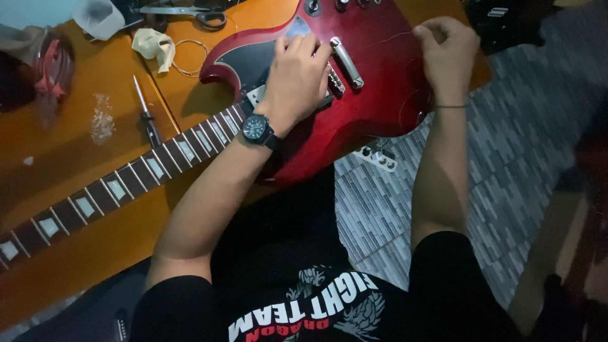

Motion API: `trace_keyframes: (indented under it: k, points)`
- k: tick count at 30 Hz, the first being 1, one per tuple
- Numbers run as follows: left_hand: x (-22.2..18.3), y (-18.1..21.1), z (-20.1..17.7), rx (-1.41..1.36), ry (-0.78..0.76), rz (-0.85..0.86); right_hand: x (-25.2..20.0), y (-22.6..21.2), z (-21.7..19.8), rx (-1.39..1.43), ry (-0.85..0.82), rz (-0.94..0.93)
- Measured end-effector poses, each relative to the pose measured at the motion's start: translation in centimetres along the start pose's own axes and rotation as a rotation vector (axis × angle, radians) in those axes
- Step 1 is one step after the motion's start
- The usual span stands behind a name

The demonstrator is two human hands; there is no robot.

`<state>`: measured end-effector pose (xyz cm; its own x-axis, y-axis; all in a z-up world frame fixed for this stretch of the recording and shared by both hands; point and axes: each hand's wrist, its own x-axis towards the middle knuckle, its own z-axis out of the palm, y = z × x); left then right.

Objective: Restringing a red electric guitar by threading strings through the bridge, winding them at the headstock, and cutting off excess wire.

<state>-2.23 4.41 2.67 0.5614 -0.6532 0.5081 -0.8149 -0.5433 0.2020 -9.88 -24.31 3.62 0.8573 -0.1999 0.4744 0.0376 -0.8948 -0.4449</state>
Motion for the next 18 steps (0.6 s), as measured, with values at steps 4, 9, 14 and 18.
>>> trace_keyframes:
  k: [4, 9, 14, 18]
  points:
    - [0.2, -0.4, 1.0, 0.022, -0.002, 0.003, 0.4, -0.4, 1.3, -0.009, 0.044, 0.021]
    - [1.7, -1.1, 2.1, -0.095, -0.069, -0.024, 0.6, -1.1, 3.0, 0.342, -0.029, 0.123]
    - [2.3, -1.0, 2.9, -0.150, -0.115, -0.085, 0.8, -3.3, 4.2, 1.285, -0.257, 0.521]
    - [2.8, -1.2, 4.1, -0.194, -0.072, -0.163, 0.7, -3.2, 5.2, 1.451, -0.196, 0.658]
